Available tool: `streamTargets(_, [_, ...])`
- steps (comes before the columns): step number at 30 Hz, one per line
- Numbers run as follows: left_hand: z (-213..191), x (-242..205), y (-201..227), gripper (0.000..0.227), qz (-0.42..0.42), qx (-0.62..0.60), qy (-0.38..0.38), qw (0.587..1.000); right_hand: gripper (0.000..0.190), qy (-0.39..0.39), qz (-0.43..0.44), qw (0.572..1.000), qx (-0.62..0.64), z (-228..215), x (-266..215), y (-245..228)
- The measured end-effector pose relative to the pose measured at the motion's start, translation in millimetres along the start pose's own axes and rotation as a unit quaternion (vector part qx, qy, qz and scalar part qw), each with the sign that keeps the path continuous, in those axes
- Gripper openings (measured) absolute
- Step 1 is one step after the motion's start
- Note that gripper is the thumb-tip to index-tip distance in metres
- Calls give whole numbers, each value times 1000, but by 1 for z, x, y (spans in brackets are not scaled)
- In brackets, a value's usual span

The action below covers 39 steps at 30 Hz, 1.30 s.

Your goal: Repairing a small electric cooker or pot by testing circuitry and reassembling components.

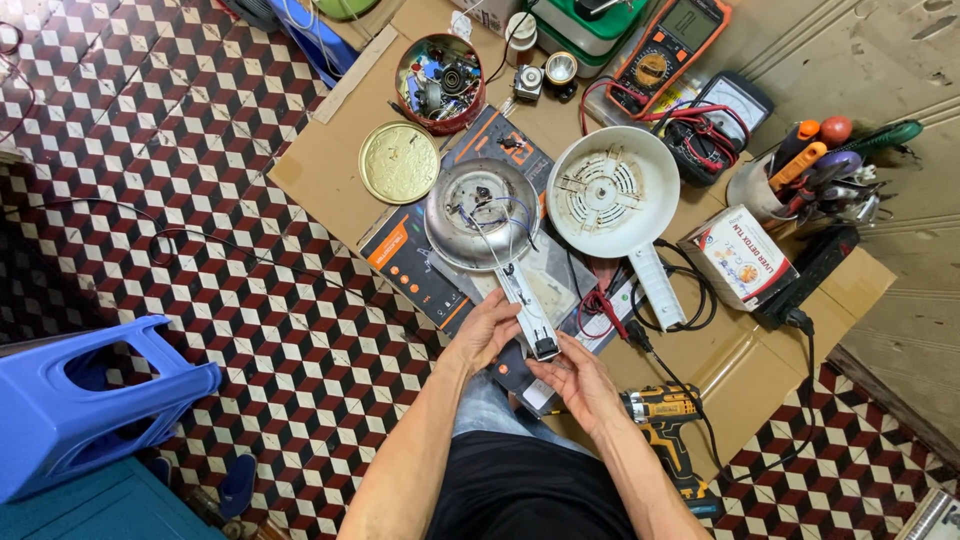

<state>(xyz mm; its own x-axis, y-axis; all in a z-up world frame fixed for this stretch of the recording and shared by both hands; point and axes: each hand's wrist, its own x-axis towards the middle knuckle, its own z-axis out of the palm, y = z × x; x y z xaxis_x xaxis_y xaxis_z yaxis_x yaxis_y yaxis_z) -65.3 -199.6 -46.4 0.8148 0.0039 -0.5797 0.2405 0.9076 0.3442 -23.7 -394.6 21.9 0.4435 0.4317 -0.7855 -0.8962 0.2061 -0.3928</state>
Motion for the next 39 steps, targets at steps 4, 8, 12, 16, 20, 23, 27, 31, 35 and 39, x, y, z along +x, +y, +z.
streamTargets(4, [1,2,-1,48,-6,9,17,1000,36,21,31,999,39,-21,20,11])
streamTargets(8, [0,3,-3,37,-20,4,32,999,36,41,79,994,68,-28,29,12])
streamTargets(12, [-9,6,-4,30,-30,-12,14,999,40,34,96,991,86,-16,30,6])
streamTargets(16, [-2,0,-3,29,-31,-9,15,999,41,32,92,990,102,-21,38,14])
streamTargets(20, [2,-2,-7,32,-11,-34,40,999,41,37,89,989,109,-27,42,21])
streamTargets(23, [3,0,-9,35,-2,-51,42,998,41,36,83,990,110,-30,43,23])
streamTargets(27, [1,1,-11,38,4,-67,45,997,42,34,78,991,104,-29,42,24])
streamTargets(31, [-1,2,-12,39,11,-74,38,996,42,32,81,991,104,-29,42,24])
streamTargets(35, [5,1,-9,35,18,-62,39,997,41,38,80,991,103,-27,41,23])
streamTargets(39, [6,8,-5,20,21,-42,82,995,40,50,79,990,106,-26,39,24])
